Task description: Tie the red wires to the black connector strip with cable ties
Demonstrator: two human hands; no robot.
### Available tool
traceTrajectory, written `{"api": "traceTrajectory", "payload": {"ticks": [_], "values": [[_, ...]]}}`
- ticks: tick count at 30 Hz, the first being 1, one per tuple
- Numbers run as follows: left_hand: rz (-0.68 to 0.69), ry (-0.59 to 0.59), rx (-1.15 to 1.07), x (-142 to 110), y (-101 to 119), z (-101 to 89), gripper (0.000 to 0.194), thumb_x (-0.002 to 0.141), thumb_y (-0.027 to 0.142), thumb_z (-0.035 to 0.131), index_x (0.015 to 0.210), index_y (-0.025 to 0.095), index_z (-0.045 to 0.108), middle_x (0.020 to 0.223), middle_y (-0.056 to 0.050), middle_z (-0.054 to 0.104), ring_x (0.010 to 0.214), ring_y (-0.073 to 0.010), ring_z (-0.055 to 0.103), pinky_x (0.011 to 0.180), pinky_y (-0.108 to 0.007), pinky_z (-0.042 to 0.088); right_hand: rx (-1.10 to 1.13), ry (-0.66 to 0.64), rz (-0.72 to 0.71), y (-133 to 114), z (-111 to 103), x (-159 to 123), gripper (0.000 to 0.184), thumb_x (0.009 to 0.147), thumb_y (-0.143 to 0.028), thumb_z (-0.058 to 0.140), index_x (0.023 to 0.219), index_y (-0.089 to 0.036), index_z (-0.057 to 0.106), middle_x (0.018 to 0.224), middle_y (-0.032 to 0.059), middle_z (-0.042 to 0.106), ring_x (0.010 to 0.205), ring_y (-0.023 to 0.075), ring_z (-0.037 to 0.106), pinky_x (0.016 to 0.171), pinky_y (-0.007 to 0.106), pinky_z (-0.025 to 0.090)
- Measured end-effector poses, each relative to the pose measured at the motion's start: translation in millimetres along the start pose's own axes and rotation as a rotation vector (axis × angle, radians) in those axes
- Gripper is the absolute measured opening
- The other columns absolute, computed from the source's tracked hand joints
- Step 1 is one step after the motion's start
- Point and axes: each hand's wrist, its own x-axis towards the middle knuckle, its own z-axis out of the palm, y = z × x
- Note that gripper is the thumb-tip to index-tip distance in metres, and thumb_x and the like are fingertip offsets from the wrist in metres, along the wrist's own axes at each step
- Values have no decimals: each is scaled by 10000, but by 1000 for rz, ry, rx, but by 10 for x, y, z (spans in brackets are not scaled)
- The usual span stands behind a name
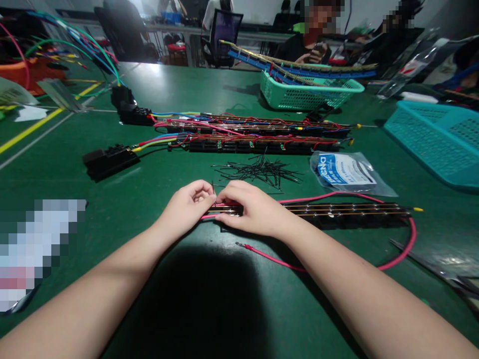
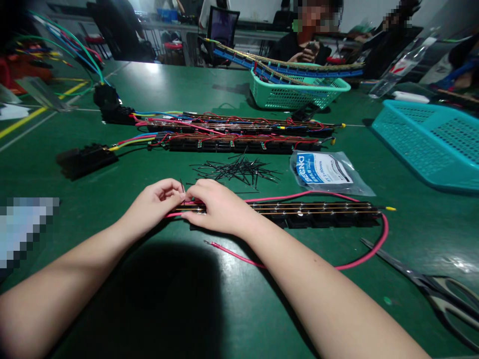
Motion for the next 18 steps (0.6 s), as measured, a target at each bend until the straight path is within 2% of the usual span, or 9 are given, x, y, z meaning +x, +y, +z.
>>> {"api": "traceTrajectory", "payload": {"ticks": [9,18], "values": [[-10,9,-91,20,-13,4,188,738,308,666,813,158,583,705,26,570,656,-108,542,648,-228,429,24,9,11,-13,-6,2,201,830,-317,631,920,-138,616,884,65,590,857,178,520,738,274,411],[17,9,-56,31,-29,13,171,747,310,631,808,172,552,685,29,573,647,-122,555,651,-241,426,46,2,2,5,-4,-2,217,831,-319,641,974,-156,650,863,52,568,846,174,510,738,271,404]]}}
